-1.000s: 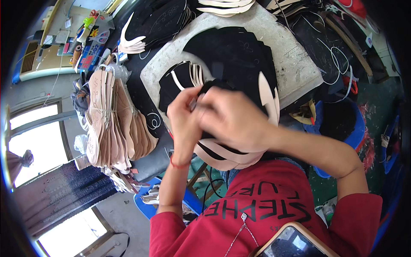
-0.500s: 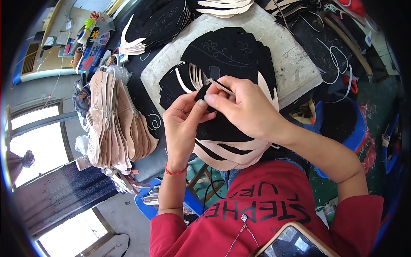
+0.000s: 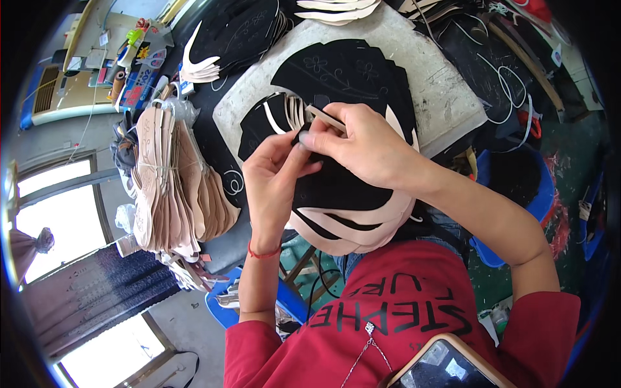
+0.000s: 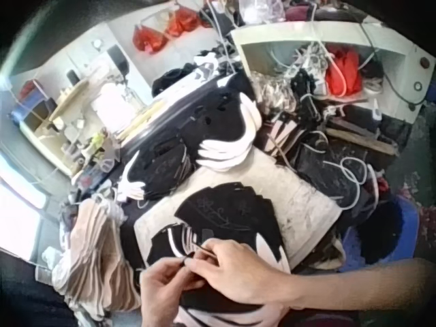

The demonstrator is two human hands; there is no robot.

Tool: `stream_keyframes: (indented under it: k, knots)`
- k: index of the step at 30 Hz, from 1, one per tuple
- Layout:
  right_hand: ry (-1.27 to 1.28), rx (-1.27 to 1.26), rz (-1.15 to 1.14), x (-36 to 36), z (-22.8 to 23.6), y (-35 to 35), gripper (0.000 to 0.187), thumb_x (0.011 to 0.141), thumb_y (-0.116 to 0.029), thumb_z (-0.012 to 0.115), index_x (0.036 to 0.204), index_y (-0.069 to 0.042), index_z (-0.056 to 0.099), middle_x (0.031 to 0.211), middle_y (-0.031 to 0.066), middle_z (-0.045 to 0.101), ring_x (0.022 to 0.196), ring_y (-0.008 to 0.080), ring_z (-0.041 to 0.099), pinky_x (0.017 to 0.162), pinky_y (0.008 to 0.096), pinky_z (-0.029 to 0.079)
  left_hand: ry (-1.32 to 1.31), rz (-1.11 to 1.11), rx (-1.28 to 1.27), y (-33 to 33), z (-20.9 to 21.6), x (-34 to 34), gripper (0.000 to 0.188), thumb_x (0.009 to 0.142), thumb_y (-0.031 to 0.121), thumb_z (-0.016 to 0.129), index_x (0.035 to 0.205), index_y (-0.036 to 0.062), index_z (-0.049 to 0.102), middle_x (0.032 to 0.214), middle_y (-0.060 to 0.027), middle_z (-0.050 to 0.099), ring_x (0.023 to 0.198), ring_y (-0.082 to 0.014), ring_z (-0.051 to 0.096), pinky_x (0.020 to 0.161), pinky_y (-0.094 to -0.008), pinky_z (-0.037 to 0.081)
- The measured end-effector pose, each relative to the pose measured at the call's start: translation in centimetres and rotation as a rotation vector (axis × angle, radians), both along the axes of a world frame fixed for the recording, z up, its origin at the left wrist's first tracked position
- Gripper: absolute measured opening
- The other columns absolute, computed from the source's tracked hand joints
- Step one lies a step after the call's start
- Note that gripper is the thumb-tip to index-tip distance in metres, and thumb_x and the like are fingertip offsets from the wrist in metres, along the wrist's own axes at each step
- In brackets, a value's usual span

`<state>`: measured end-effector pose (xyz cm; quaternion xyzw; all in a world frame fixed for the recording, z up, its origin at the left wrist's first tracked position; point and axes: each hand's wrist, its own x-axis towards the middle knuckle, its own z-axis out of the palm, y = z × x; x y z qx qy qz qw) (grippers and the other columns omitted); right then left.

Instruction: Applying small components or decorations to shoe upper materials at a workstation.

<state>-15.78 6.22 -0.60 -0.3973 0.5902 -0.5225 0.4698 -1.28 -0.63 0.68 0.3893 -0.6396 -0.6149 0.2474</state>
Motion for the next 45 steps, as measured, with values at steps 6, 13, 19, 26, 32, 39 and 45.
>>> stream_keyframes:
  k: [6, 13, 19, 26, 32, 39, 45]
  knots:
    - [0.031, -0.078, 0.152, -2.9, 3.3, -0.2, 0.041, 0.084, -0.032, 0.060, 0.097, 0.007, 0.059, 0.085, 0.0223, 0.064, 0.079, 0.0314, 0.065, 0.070, 0.0362, 0.050, -0.016, -0.010, 0.057, -1.7, 0.1, 1.8, 0.020, 0.090, 0.007, 0.059, 0.107, -0.0040, 0.059, 0.084, -0.0046, 0.063, 0.072, -0.0074, 0.060, 0.066, -0.0224, 0.056]
    - [0.158, -0.197, 0.128, -4.0, 2.0, 1.5, 0.027, 0.077, -0.018, 0.068, 0.090, 0.005, 0.062, 0.077, 0.0174, 0.065, 0.072, 0.0252, 0.065, 0.066, 0.0335, 0.049, -0.077, -0.177, 0.305, -1.8, -0.9, 1.9, 0.019, 0.089, 0.006, 0.060, 0.104, -0.0045, 0.060, 0.086, -0.0069, 0.065, 0.074, -0.0098, 0.062, 0.068, -0.0238, 0.057]
    - [0.274, -0.216, 0.226, -3.5, -0.3, 1.7, 0.021, 0.078, -0.015, 0.065, 0.086, 0.005, 0.064, 0.075, 0.0197, 0.065, 0.072, 0.0290, 0.065, 0.066, 0.0334, 0.049, -0.045, -0.138, 0.328, -1.6, -1.8, 1.9, 0.019, 0.088, 0.006, 0.061, 0.103, -0.0054, 0.060, 0.087, -0.0077, 0.066, 0.076, -0.0112, 0.064, 0.070, -0.0249, 0.057]
    - [0.608, -0.236, 0.151, -1.8, -1.7, 0.9, 0.016, 0.080, -0.012, 0.060, 0.081, 0.004, 0.059, 0.077, 0.0186, 0.063, 0.075, 0.0344, 0.064, 0.066, 0.0411, 0.050, -0.005, -0.145, 0.382, -1.5, -2.0, 2.3, 0.020, 0.087, 0.005, 0.063, 0.104, -0.0058, 0.061, 0.088, -0.0093, 0.067, 0.076, -0.0125, 0.065, 0.070, -0.0252, 0.057]
    - [0.637, -0.418, 0.256, -1.7, -1.9, 0.8, 0.009, 0.080, -0.007, 0.057, 0.082, 0.001, 0.057, 0.085, 0.0165, 0.061, 0.077, 0.0353, 0.062, 0.070, 0.0419, 0.050, -0.031, -0.128, 0.323, -1.2, -1.8, 2.3, 0.024, 0.089, 0.005, 0.059, 0.110, -0.0069, 0.059, 0.091, -0.0103, 0.066, 0.078, -0.0144, 0.066, 0.073, -0.0242, 0.056]
    - [0.443, -0.436, 0.314, -3.0, -1.8, -1.0, 0.015, 0.077, -0.010, 0.065, 0.080, 0.002, 0.056, 0.073, 0.0177, 0.061, 0.073, 0.0351, 0.060, 0.065, 0.0405, 0.045, -0.162, -0.231, 0.134, -0.8, -1.0, 2.0, 0.025, 0.092, 0.002, 0.051, 0.115, -0.0075, 0.056, 0.096, -0.0102, 0.065, 0.081, -0.0139, 0.065, 0.077, -0.0267, 0.056]
    - [0.334, -0.350, 0.435, -3.2, -1.5, -1.5, 0.010, 0.077, -0.007, 0.062, 0.080, 0.003, 0.058, 0.074, 0.0177, 0.063, 0.072, 0.0336, 0.062, 0.065, 0.0394, 0.046, -0.093, -0.153, 0.164, -0.6, -0.6, 1.9, 0.027, 0.092, 0.001, 0.050, 0.117, -0.0080, 0.055, 0.099, -0.0100, 0.064, 0.086, -0.0129, 0.064, 0.078, -0.0266, 0.056]
